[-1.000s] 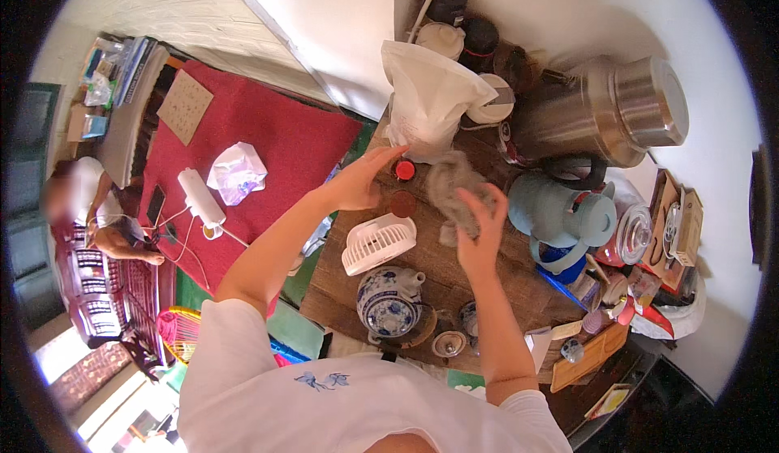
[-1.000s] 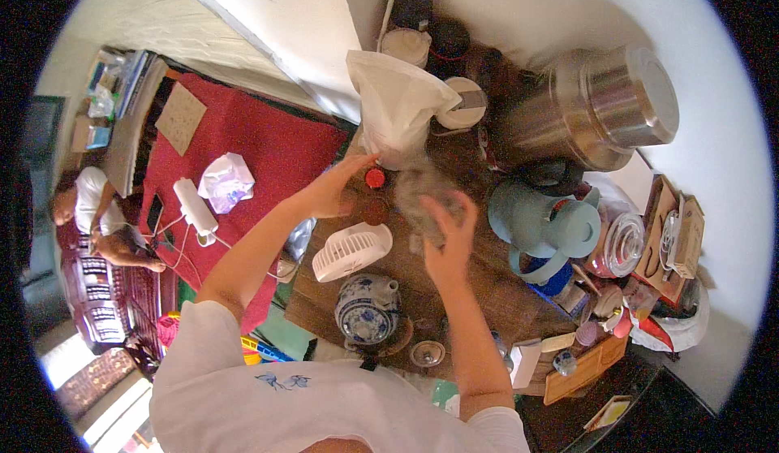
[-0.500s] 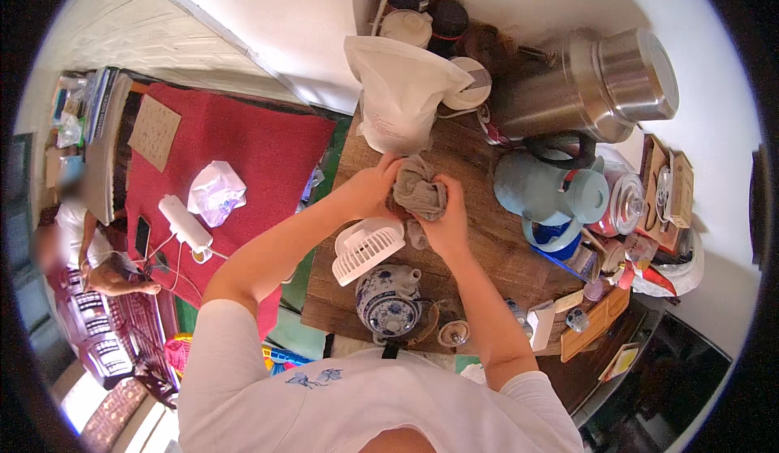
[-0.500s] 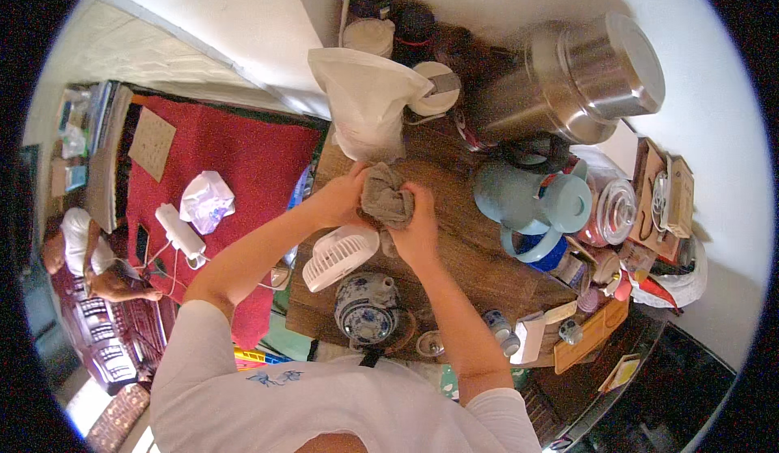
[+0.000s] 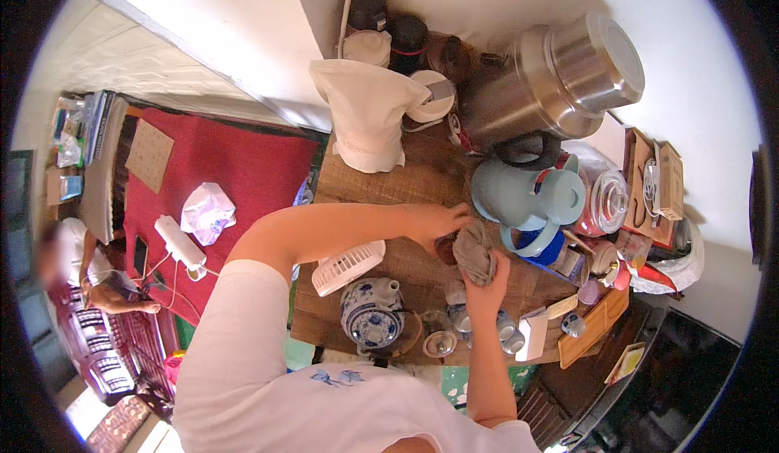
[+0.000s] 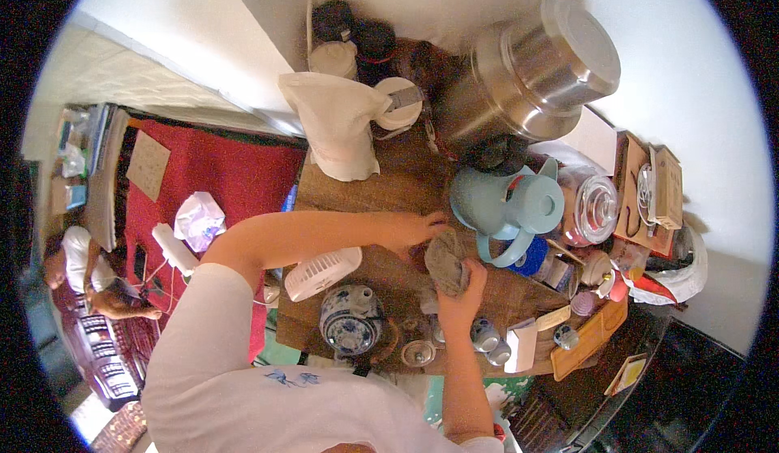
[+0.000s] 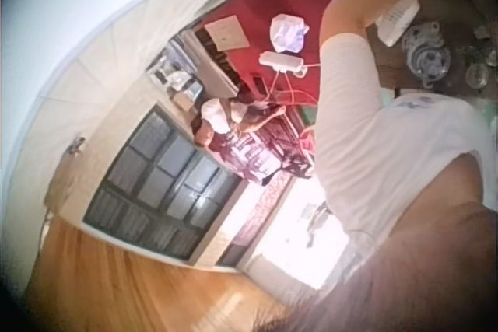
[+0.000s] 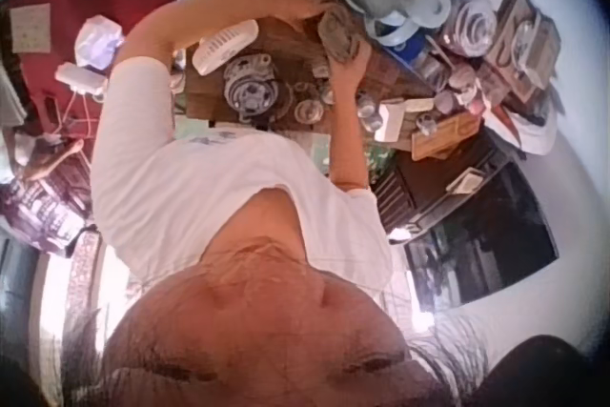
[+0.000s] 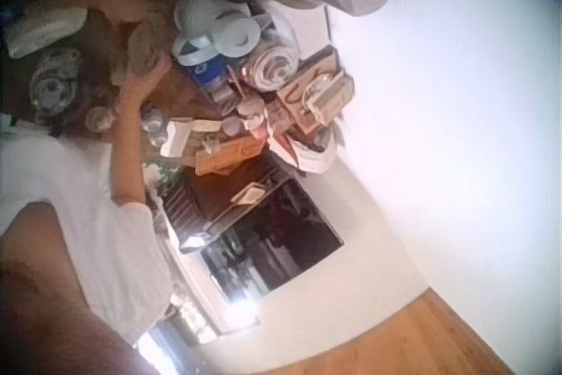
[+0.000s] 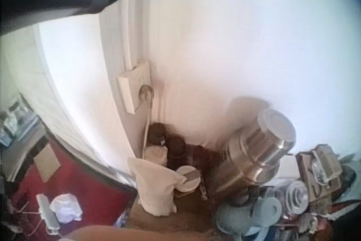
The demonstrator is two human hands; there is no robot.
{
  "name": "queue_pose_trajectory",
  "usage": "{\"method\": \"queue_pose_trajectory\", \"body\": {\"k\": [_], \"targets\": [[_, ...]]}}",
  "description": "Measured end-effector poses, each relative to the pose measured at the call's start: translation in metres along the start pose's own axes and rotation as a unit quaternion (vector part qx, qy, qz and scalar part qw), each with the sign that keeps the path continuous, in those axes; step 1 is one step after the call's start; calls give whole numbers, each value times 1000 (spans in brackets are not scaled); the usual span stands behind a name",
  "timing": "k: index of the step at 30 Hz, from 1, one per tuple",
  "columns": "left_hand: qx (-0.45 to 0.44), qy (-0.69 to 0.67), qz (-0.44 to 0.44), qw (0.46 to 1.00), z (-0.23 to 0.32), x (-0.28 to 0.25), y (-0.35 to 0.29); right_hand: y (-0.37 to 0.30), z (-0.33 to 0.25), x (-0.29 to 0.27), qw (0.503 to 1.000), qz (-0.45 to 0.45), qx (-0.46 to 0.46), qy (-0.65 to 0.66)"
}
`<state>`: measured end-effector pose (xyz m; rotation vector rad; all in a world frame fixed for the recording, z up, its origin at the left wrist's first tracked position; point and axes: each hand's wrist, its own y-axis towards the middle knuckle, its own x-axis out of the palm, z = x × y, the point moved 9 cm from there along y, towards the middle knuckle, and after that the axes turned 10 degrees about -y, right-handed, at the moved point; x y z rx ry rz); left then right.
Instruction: The person wipes a cluttered wooden table with a cloth, then rearranges various items including a thermos, cups, a cutting board, and a small fan. The person also wipes the table surface after moving items.
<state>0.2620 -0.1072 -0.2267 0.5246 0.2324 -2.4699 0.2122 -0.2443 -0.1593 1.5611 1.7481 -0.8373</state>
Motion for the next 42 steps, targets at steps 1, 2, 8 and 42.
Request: {"method": "queue_pose_trajectory", "body": {"k": [1,2,8,42], "targets": [[8,-6,-18,1000,4,0,4,-4,-2,-10,1000,11,-4,-4],[14,-13,-34,999,8,-1,5,-7,-6,-20,1000,21,-8,-8],[11,-34,51,998,3,-29,-26,-10,-56,-54,995,28,-37,92],[-170,265,629,711,132,-164,-219,48,-337,-38,862,195,-463,-63]]}}
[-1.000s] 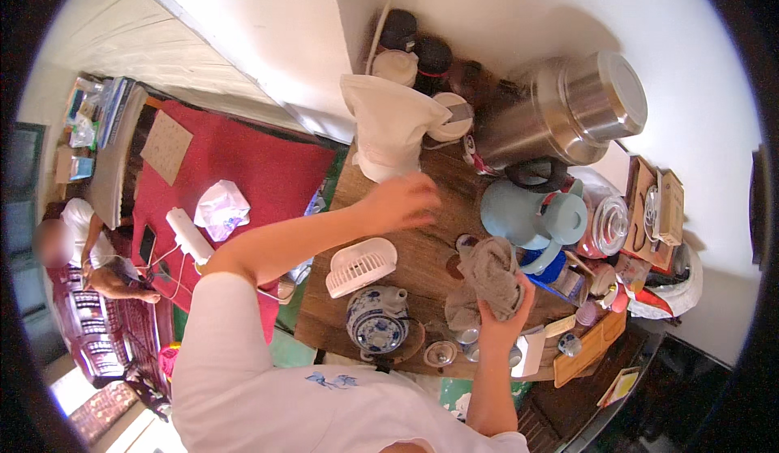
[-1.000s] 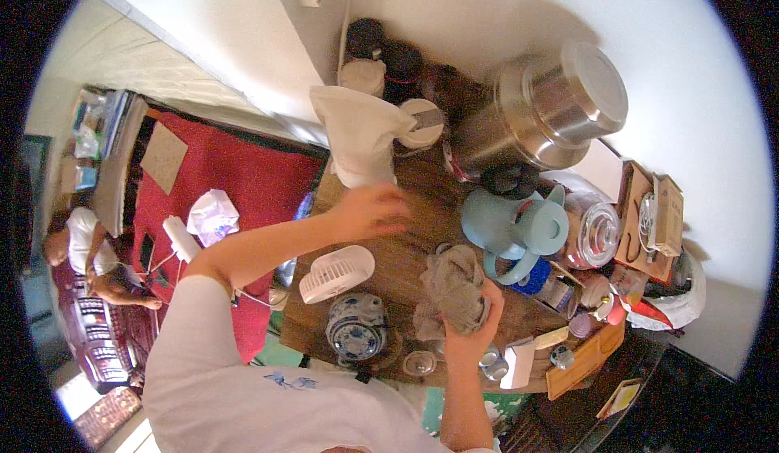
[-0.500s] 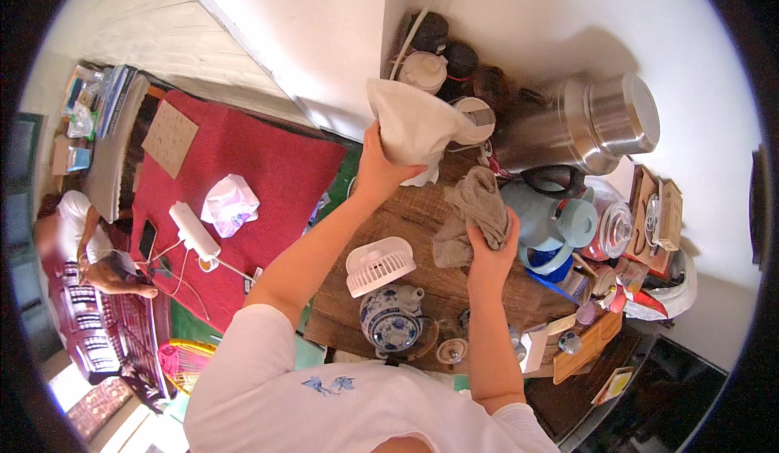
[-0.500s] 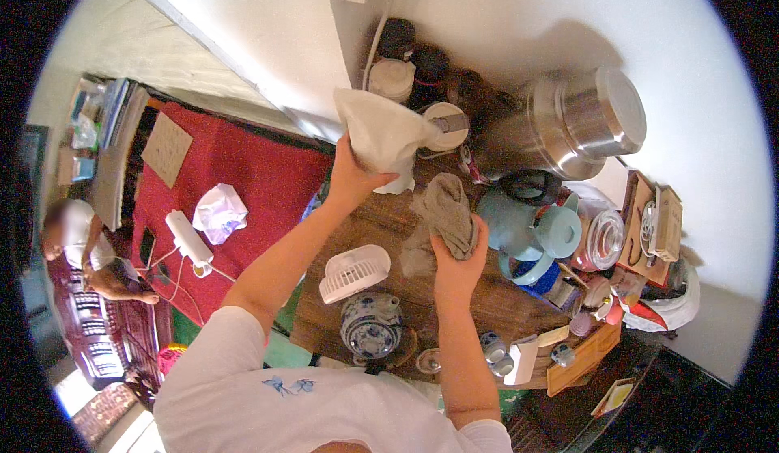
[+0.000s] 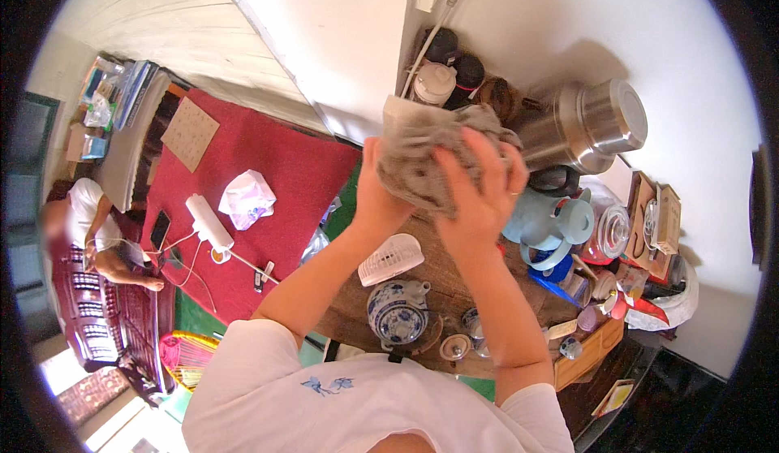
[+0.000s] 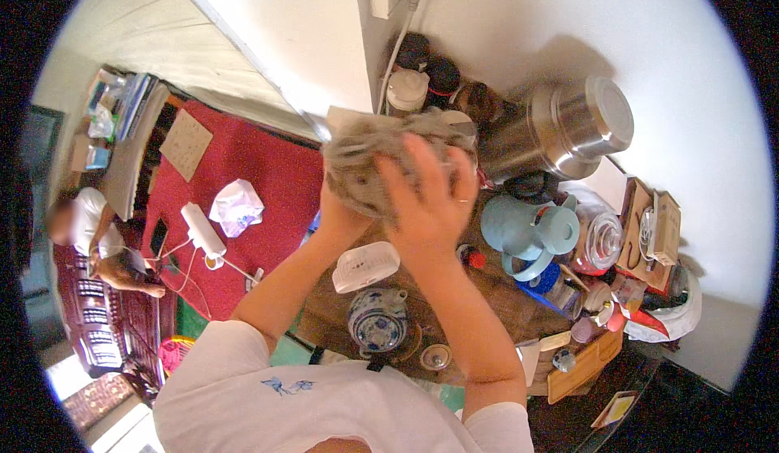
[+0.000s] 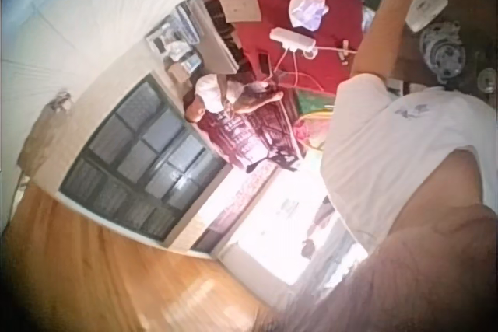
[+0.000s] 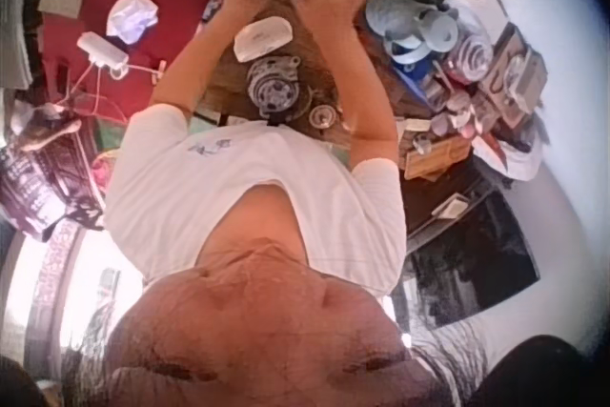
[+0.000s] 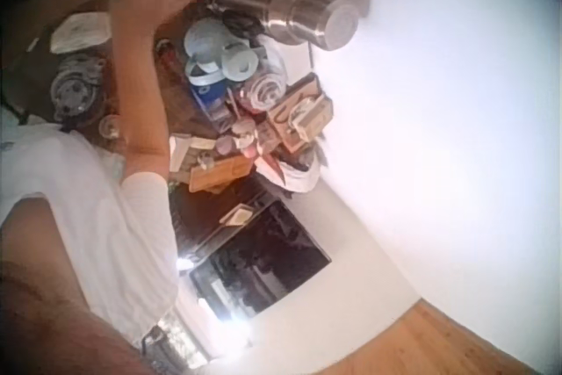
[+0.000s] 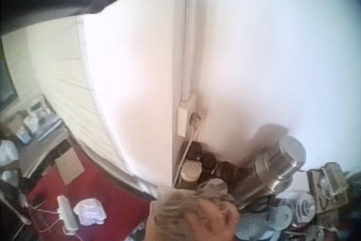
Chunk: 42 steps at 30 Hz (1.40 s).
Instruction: The person wipes a cluttered wooden table with a cloth, then rearranges various items including a thermos, cups, a cutting board, and a small fan. The person also wipes the table surface after moving items.
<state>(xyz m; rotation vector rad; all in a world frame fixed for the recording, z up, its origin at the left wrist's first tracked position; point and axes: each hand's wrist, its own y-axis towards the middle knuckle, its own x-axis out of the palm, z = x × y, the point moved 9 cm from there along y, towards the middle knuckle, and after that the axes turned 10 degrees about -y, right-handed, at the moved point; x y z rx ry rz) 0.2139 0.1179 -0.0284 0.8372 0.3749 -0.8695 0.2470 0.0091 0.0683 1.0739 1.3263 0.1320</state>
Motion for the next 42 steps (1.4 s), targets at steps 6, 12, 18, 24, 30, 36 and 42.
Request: {"method": "queue_pose_trajectory", "body": {"k": [6,12,18,24,30,36,42], "targets": [[-46,-43,-19,998,0,-13,-4,-20,23,-23,993,-29,105,47],[5,-113,-16,993,20,-2,-22,3,-7,-42,995,-30,80,54],[-100,-174,-5,980,2,-48,-28,-69,46,-67,981,-55,164,90],[-110,-372,-61,920,-4,-46,-52,-127,99,-47,601,79,580,545],[29,-305,-128,943,31,-49,-52,-40,6,-40,905,-222,148,330],[207,-487,-26,848,73,-86,-50,-65,59,31,854,-208,309,362],[-61,-422,-50,903,8,-63,-62,-57,-1,-34,942,-71,145,296]]}}
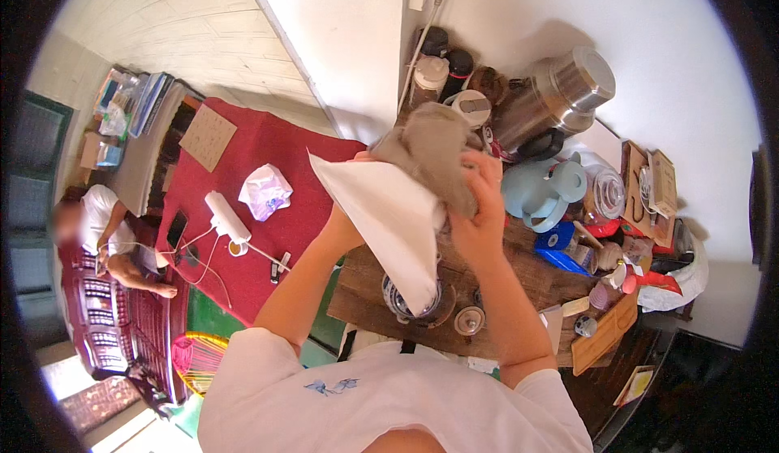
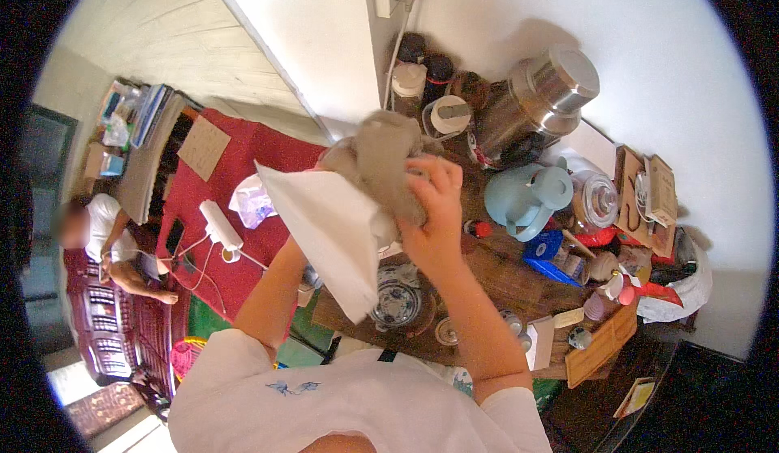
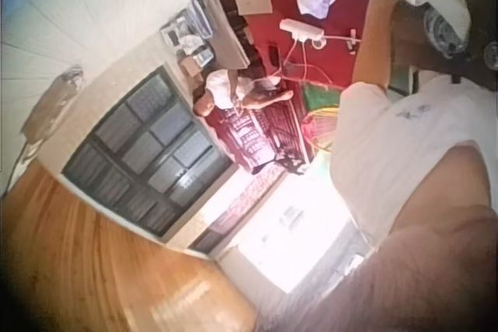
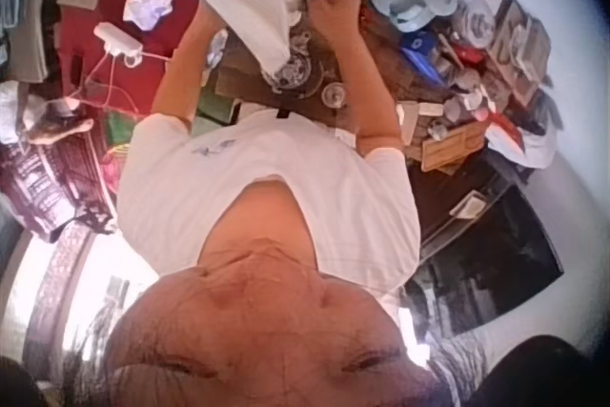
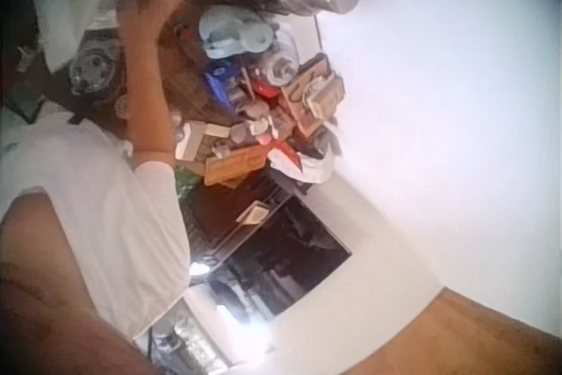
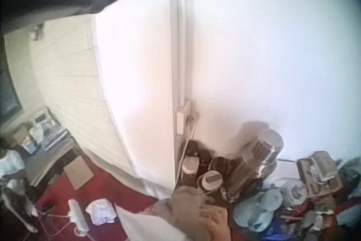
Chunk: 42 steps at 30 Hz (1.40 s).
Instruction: The person wipes a cluttered wooden table with a cloth, then rearranges various items including a thermos, cups, a cutting board, and a small fan. The person also wipes the table surface after moving items.
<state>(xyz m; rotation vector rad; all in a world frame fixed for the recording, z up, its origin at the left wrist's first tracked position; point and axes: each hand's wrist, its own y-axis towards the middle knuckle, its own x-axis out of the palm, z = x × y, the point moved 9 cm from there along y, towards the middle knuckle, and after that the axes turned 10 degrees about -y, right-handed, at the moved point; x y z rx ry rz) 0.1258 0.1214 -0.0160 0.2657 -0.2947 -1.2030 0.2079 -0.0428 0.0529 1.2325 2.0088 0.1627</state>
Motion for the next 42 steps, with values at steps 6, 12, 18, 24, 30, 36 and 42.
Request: {"method": "queue_pose_trajectory", "body": {"k": [6,12,18,24,30,36,42], "targets": [[-157,43,86,983,-46,-23,-45,-30,-28,15,993,50,-89,-60],[-223,-126,221,941,-68,-58,-53,-40,96,50,976,-53,25,-207],[-199,-121,326,916,-100,-107,-70,-80,230,113,868,-232,252,-360],[-256,85,269,925,-129,-129,-111,-59,202,212,926,-292,-65,-229],[-188,190,201,942,-129,-116,-104,16,223,245,954,-176,-97,-223],[-256,142,213,932,-136,-121,-98,-50,207,215,940,-283,-92,-168],[-194,53,143,969,-157,-85,-48,-78,252,126,867,-260,152,-397]]}}
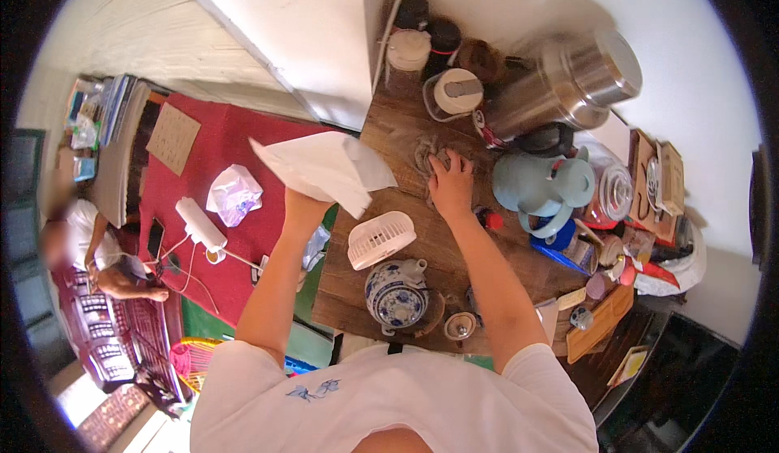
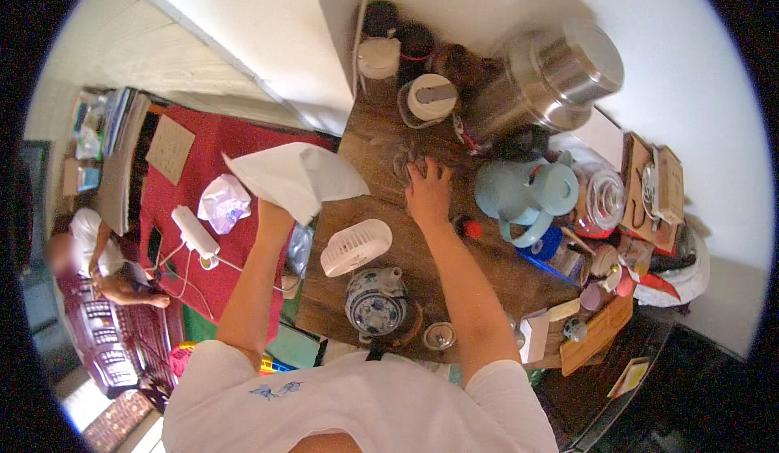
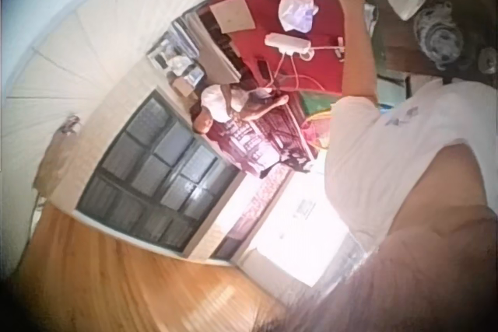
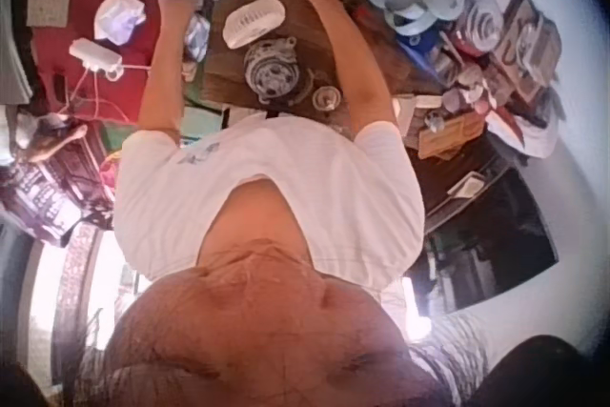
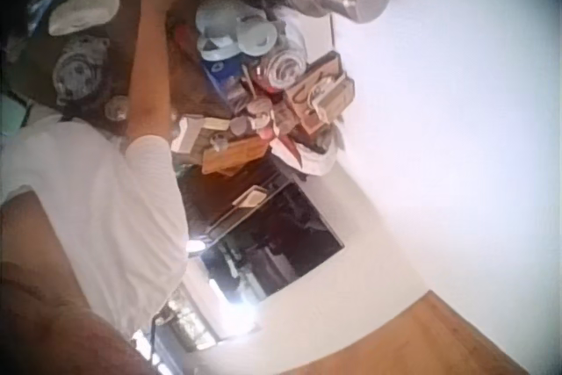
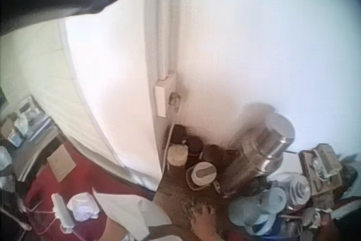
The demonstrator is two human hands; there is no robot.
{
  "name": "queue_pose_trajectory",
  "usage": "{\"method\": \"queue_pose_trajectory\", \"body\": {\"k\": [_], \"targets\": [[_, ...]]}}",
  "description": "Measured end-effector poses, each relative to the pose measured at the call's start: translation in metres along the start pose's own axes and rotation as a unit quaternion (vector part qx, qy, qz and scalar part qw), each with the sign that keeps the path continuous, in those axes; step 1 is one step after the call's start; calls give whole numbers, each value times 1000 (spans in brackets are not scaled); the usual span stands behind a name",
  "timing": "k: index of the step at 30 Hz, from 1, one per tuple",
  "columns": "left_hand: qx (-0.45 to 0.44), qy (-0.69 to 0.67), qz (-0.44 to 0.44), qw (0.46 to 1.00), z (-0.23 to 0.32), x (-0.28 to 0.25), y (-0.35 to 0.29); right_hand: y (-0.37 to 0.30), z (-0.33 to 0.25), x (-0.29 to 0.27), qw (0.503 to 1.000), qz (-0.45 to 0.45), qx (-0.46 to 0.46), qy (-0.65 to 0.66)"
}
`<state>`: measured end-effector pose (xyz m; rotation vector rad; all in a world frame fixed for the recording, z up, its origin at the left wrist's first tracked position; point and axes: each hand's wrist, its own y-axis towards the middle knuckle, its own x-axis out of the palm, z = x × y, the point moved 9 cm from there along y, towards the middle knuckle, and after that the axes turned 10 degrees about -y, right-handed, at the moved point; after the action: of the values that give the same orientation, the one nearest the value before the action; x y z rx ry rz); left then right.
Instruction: The person wipes a cluttered wooden table with a cloth, then rearranges various items including a thermos, cups, a cutting board, and a small fan. The person also wipes the table surface after moving items.
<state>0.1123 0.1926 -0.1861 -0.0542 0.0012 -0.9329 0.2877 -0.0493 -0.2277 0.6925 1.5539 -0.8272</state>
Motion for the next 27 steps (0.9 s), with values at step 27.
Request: {"method": "queue_pose_trajectory", "body": {"k": [27], "targets": [[145,123,-444,876,6,304,36,-150,26,4,990,-121,-70,-17]]}}
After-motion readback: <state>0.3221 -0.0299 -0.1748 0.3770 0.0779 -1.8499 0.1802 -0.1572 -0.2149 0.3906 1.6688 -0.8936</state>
